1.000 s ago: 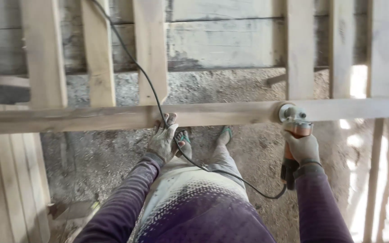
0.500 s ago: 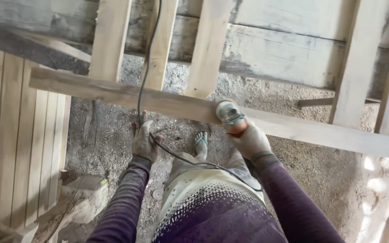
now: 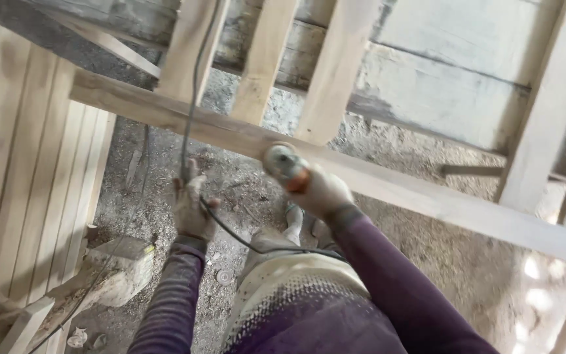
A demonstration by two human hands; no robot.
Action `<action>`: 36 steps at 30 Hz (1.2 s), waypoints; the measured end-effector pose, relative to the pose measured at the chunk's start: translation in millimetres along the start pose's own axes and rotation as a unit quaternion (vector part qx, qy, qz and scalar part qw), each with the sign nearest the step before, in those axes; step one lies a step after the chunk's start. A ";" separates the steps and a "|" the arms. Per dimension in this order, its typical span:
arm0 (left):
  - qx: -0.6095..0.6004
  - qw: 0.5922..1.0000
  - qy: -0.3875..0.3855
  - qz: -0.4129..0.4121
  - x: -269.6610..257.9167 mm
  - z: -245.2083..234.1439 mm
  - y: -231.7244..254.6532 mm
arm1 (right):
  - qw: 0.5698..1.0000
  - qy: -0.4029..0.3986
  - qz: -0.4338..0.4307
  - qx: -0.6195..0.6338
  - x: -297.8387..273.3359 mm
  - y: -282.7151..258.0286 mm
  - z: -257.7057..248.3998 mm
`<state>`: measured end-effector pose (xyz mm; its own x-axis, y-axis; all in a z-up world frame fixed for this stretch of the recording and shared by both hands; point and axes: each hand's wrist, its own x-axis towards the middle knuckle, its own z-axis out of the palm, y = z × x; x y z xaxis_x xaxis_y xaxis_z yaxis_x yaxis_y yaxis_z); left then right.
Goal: Sanding a wooden furniture frame using an angle grinder with a sanding disc.
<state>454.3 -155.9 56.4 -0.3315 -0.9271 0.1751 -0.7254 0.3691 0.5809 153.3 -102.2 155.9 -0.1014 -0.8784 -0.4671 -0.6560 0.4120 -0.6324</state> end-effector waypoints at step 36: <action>-0.006 0.964 0.126 -0.233 267.5 -45.1 -164.2 | 0.998 0.035 0.044 0.039 250.3 -66.7 -46.9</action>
<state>512.0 -467.5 43.7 0.1881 -0.9789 0.0800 -0.7528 -0.0913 0.6519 136.6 -360.9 110.1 -0.2102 -0.8511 -0.4810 -0.5828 0.5041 -0.6374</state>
